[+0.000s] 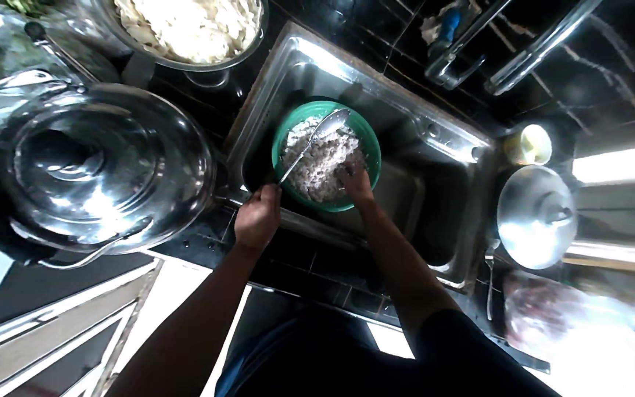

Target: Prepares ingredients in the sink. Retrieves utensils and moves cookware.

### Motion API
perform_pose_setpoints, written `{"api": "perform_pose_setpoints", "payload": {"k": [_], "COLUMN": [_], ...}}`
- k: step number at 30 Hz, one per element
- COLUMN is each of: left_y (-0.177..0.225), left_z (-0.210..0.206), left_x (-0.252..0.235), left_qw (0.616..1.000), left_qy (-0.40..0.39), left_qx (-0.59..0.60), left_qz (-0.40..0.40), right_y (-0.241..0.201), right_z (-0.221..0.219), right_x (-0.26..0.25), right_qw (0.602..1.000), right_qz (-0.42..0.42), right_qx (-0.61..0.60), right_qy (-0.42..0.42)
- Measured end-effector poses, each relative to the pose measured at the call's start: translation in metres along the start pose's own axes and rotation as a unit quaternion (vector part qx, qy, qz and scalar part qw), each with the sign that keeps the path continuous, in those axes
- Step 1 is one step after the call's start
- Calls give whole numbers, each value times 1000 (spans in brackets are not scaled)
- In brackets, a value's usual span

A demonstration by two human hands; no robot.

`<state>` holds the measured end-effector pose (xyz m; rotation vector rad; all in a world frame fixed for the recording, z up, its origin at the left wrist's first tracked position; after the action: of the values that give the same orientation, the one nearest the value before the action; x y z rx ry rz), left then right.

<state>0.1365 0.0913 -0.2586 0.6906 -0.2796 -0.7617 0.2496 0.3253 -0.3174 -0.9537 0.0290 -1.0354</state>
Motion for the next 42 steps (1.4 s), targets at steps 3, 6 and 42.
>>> {"api": "perform_pose_setpoints", "payload": {"k": [3, 6, 42], "left_y": [1, 2, 7], "left_z": [1, 1, 7], "left_x": [-1, -2, -9], "left_qw": [1000, 999, 983], "left_qy": [-6, -28, -117], "left_qx": [4, 11, 12], "left_qz": [7, 44, 140], "right_y": [-2, 1, -46], "right_z": [4, 3, 32], "right_x": [-1, -2, 9], "right_qw": [999, 999, 939], "right_qz": [35, 15, 138], "right_qx": [11, -48, 313], "right_qy": [-5, -9, 29]}}
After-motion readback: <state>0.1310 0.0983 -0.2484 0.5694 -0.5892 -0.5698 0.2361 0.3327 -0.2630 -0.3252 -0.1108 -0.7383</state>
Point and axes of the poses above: each hand's wrist, its own x-axis away from the middle knuckle, its own z-axis out of the back of the hand, y = z × x, the point moved 3 cm from there along -x, towards the middle knuckle, and after that the axes turned 12 degrees about x, right-handed, at the moved point
